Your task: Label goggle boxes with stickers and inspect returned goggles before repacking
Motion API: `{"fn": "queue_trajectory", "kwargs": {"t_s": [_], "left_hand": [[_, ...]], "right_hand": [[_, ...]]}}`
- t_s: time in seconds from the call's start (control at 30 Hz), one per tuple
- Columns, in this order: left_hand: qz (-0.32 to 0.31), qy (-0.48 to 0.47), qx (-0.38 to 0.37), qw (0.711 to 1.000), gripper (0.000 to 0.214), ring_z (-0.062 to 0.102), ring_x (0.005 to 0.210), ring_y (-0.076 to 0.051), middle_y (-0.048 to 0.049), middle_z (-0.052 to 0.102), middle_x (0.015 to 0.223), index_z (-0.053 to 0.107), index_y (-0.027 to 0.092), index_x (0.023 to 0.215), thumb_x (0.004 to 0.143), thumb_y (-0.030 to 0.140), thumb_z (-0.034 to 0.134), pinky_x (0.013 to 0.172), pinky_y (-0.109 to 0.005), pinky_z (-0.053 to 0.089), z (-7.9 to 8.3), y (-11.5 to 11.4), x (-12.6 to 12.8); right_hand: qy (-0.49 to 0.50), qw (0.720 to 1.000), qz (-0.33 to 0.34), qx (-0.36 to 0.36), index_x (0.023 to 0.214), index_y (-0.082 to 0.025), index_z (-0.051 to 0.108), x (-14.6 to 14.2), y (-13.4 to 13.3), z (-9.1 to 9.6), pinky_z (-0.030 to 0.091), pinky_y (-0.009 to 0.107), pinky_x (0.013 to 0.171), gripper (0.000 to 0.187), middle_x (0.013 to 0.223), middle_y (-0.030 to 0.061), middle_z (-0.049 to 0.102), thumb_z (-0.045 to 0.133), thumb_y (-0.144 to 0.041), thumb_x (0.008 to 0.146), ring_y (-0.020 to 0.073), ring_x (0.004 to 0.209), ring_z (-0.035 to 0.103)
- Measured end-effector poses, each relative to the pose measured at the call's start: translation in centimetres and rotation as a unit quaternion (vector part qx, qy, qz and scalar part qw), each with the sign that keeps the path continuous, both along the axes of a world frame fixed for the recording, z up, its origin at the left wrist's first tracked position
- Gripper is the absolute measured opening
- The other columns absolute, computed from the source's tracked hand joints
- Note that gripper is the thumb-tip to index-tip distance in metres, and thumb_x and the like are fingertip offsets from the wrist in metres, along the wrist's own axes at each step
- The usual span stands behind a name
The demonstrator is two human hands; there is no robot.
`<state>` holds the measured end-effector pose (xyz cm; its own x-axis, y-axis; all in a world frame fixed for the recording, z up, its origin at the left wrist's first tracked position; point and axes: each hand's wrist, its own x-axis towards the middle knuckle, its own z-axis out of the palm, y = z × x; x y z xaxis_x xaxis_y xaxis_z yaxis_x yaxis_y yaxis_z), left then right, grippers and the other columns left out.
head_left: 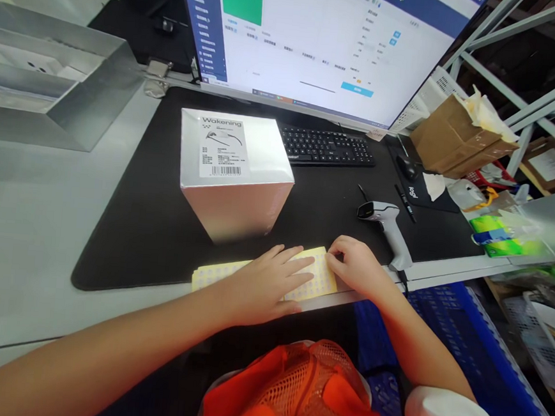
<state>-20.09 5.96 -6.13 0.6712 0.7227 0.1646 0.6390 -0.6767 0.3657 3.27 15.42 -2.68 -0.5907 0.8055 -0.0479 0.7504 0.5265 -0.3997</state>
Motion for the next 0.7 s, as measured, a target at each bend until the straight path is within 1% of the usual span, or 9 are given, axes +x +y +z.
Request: {"fn": "queue_trajectory", "kwargs": {"t_s": [0.17,0.3,0.37,0.5,0.7], "left_hand": [[0.006,-0.003,0.003,1.000,0.054,0.036,0.147,-0.036,-0.0086,0.043,0.160,0.053,0.024,0.144,0.096,0.046,0.062,0.118,-0.054,0.031,0.0,0.0,0.1],[0.006,-0.001,0.005,1.000,0.051,0.038,0.146,-0.036,-0.0084,0.044,0.159,0.054,0.023,0.143,0.097,0.044,0.061,0.117,-0.054,0.033,0.1,0.1,0.1],[0.005,0.001,0.004,1.000,0.051,0.038,0.146,-0.037,-0.0077,0.043,0.160,0.053,0.022,0.144,0.098,0.044,0.059,0.116,-0.055,0.033,0.1,0.0,0.1],[0.006,0.001,0.000,1.000,0.051,0.036,0.147,-0.037,-0.0060,0.041,0.161,0.052,0.022,0.144,0.098,0.044,0.059,0.117,-0.056,0.032,0.1,0.0,0.1],[0.005,-0.002,-0.008,1.000,0.055,0.035,0.148,-0.038,-0.0060,0.039,0.162,0.051,0.022,0.145,0.098,0.047,0.060,0.118,-0.056,0.031,-0.1,-0.1,0.0]], "right_hand": [[0.001,0.999,0.004,0.040,0.069,-0.019,0.062,-0.1,-0.4,-0.7,0.046,0.029,0.075,0.019,0.080,0.0027,0.066,0.061,-0.011,0.086,0.0171,0.078,0.061],[0.018,0.998,0.005,0.065,0.071,-0.020,0.062,0.2,-0.6,-1.4,0.047,0.031,0.079,0.018,0.082,0.0039,0.066,0.059,-0.010,0.086,0.0185,0.081,0.062],[0.035,0.998,0.003,0.054,0.071,-0.020,0.062,0.5,-0.6,-1.4,0.047,0.031,0.079,0.019,0.083,0.0037,0.067,0.058,-0.010,0.087,0.0183,0.081,0.062],[0.072,0.997,0.008,0.005,0.074,-0.020,0.063,0.9,-0.4,-0.9,0.047,0.029,0.078,0.019,0.084,0.0024,0.067,0.056,-0.011,0.089,0.0168,0.082,0.062],[0.040,0.999,0.006,-0.011,0.077,-0.020,0.064,0.7,0.1,-0.4,0.045,0.029,0.075,0.014,0.084,0.0015,0.067,0.060,-0.014,0.089,0.0165,0.081,0.062]]}}
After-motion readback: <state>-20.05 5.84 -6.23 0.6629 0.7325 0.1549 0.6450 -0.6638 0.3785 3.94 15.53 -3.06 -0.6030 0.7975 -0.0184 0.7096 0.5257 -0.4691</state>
